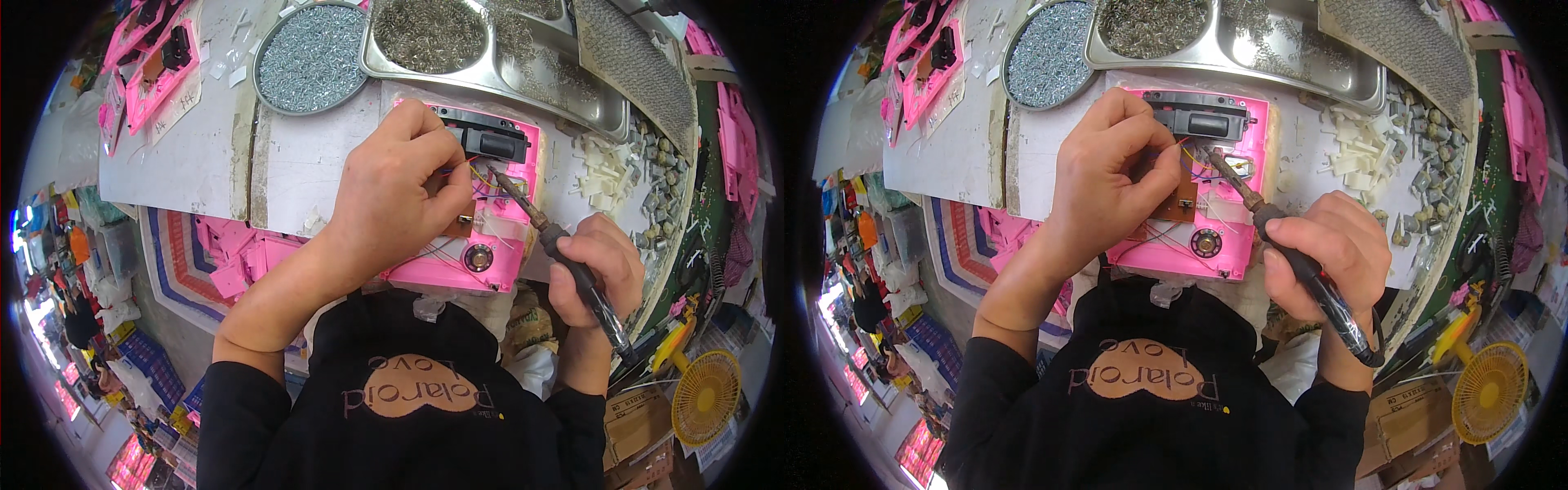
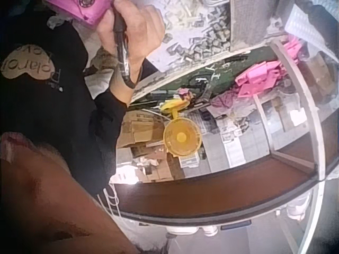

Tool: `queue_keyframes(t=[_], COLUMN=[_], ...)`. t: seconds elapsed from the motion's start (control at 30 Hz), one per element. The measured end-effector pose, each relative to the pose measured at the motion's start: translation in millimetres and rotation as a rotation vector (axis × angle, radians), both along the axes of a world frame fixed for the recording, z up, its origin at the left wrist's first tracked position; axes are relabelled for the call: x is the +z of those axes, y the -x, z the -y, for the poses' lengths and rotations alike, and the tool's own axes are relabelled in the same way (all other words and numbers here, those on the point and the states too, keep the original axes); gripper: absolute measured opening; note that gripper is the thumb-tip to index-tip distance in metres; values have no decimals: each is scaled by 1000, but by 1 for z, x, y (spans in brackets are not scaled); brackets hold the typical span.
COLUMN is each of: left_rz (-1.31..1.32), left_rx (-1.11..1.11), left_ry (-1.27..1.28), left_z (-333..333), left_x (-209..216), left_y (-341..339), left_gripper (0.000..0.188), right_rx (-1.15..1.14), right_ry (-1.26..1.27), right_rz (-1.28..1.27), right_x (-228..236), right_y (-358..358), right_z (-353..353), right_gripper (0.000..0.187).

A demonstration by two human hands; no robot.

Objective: Assembling a pink toy camera by installing internal components, soldering wires, and screwing the casing shut.

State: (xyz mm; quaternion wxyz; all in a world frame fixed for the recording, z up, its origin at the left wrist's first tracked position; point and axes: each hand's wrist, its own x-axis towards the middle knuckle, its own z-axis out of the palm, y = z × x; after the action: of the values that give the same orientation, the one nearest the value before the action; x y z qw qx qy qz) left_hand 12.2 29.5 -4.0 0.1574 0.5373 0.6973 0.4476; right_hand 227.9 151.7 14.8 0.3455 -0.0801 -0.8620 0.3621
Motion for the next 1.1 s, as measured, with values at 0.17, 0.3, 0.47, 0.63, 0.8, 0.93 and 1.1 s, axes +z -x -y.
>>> queue_keyframes(t=[0.17,0.3,0.47,0.63,0.8,0.93,1.1], left_rz=[-12,-29,-59,-70,-69,-90,-94], left_rx=[13,19,31,40,51,48,59], left_ry=[2,-3,-21,-20,-19,-23,-36], left_z=[0,-1,-3,-2,-3,-3,-4], left_x=[1,-2,-2,-3,-4,-5,-5], left_y=[-2,-3,-5,-5,-7,-7,-8], left_gripper=[8,8,10,10,10,10,10], right_rx=[25,17,13,11,27,21,27], right_ry=[-6,-17,-3,-7,-25,-17,-13], right_rz=[24,24,21,25,28,42,46], right_x=[-1,-2,-1,-2,-3,-2,0], right_y=[5,8,10,11,9,9,5], right_z=[-1,-2,-1,-2,-3,-4,-5], right_gripper=[29,29,29,28,26,27,27])
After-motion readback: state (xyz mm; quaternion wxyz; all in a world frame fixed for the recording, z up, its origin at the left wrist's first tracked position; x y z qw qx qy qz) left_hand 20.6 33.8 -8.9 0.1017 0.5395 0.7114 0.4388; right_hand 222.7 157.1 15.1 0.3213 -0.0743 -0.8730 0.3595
